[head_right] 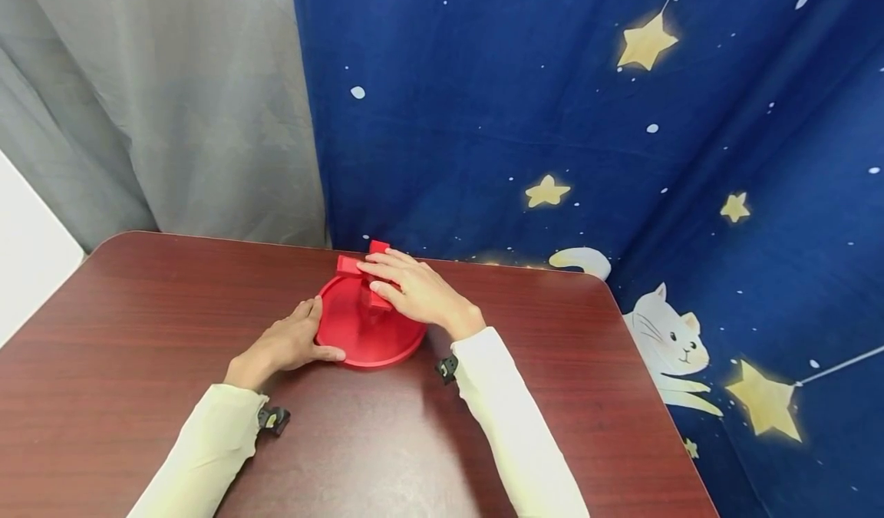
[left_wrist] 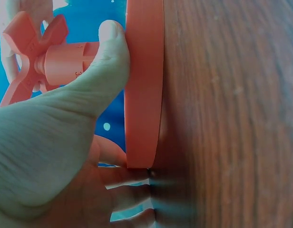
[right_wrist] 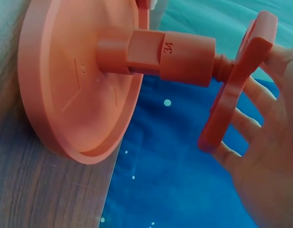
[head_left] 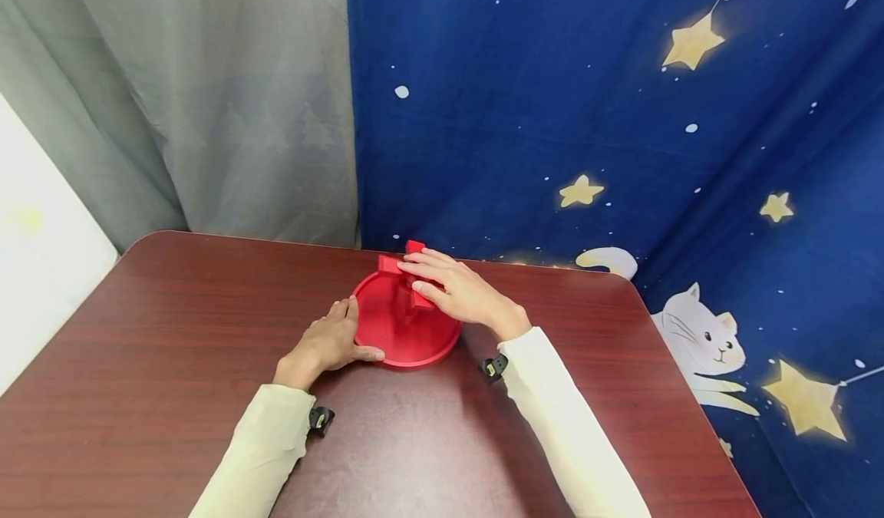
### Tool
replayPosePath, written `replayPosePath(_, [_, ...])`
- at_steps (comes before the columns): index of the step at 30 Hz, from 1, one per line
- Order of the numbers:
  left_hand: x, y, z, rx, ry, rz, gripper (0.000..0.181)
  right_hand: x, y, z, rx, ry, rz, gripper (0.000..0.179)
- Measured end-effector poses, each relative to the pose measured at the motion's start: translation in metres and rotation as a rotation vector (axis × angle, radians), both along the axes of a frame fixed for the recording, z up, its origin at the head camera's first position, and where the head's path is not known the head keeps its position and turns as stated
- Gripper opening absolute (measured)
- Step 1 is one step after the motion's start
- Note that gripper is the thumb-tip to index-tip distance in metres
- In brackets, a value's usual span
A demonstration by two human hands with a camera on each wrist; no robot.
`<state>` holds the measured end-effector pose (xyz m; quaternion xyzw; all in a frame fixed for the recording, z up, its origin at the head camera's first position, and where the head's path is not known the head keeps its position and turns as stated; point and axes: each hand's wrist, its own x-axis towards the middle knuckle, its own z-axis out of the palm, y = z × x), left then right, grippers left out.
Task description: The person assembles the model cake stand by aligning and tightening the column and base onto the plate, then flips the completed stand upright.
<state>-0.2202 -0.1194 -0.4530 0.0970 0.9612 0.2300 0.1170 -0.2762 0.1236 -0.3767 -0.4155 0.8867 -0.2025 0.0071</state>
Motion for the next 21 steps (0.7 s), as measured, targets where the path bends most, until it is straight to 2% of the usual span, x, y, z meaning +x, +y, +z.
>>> replayPosePath(6, [0.0003, 0.0003, 0.0003, 0.007, 0.006, 0.006, 0.114, -0.0053, 0.0019, 0.0022, -0.019, 0.006, 0.058, 0.045])
replayPosePath(11, [0.0007, -0.0001, 0.0012, 0.007, 0.010, 0.005, 0.114, -0.0072, 0.0013, 0.0035, -0.009, -0.004, 0.075, 0.045])
replayPosePath(18, [0.0002, -0.0005, 0.0004, -0.008, 0.006, 0.008, 0.115, -0.0057, -0.0056, 0.0035, 0.096, 0.035, 0.075, 0.045])
replayPosePath(21, [-0.0004, 0.0000, -0.0002, -0.011, 0.008, 0.003, 0.115, -0.0048, -0.0064, 0.0009, 0.105, 0.039, 0.061, 0.045])
